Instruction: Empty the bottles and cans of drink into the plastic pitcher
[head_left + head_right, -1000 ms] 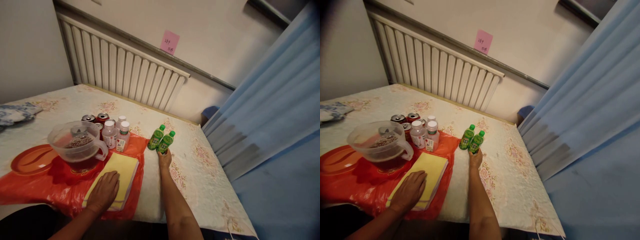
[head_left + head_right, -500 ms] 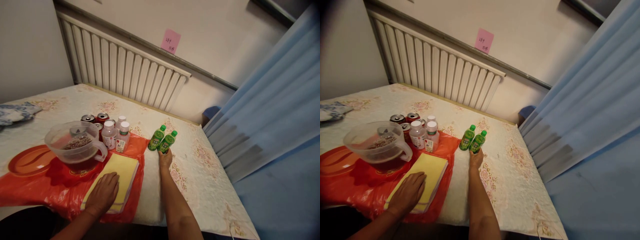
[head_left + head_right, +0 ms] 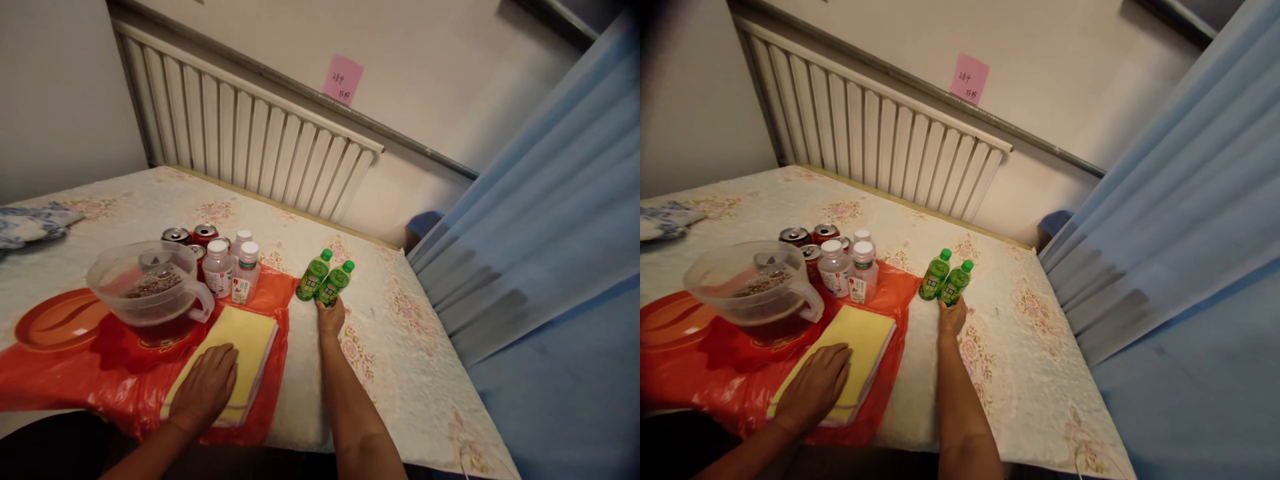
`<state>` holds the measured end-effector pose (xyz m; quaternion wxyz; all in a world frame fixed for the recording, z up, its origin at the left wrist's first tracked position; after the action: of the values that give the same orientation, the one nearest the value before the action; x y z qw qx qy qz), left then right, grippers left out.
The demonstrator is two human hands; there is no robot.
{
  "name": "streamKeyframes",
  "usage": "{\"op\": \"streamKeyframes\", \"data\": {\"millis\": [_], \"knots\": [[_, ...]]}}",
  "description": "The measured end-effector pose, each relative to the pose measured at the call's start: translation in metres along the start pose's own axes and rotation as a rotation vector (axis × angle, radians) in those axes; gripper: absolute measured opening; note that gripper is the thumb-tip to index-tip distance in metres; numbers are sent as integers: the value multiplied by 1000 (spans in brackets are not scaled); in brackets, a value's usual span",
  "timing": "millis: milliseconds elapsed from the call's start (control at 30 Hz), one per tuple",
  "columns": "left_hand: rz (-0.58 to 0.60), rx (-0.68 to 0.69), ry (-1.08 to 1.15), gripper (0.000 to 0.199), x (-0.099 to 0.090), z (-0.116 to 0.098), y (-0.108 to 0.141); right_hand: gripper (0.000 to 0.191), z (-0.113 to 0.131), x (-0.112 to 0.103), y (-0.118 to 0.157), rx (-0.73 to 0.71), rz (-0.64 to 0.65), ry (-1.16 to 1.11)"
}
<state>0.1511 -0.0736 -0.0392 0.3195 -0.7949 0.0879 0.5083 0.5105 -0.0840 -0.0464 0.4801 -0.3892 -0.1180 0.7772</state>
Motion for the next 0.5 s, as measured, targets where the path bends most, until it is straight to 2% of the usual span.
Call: {"op": "streamKeyframes", "data": {"millis": [500], "knots": [[-12,-10,19,23,-4,-1,0,32,5,-4,1,-4,-15,57]]}}
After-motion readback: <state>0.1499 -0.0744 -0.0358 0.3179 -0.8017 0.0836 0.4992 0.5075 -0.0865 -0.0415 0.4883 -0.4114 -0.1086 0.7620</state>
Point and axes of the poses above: each hand's wrist, its own y-axis away from the middle knuckle, its own x-axis out of the palm, z = x × y, the point moved 7 cm from there along -y, towards the middle knuckle, and after that the axes turned 14 degrees about -x, right-handed, at the moved point
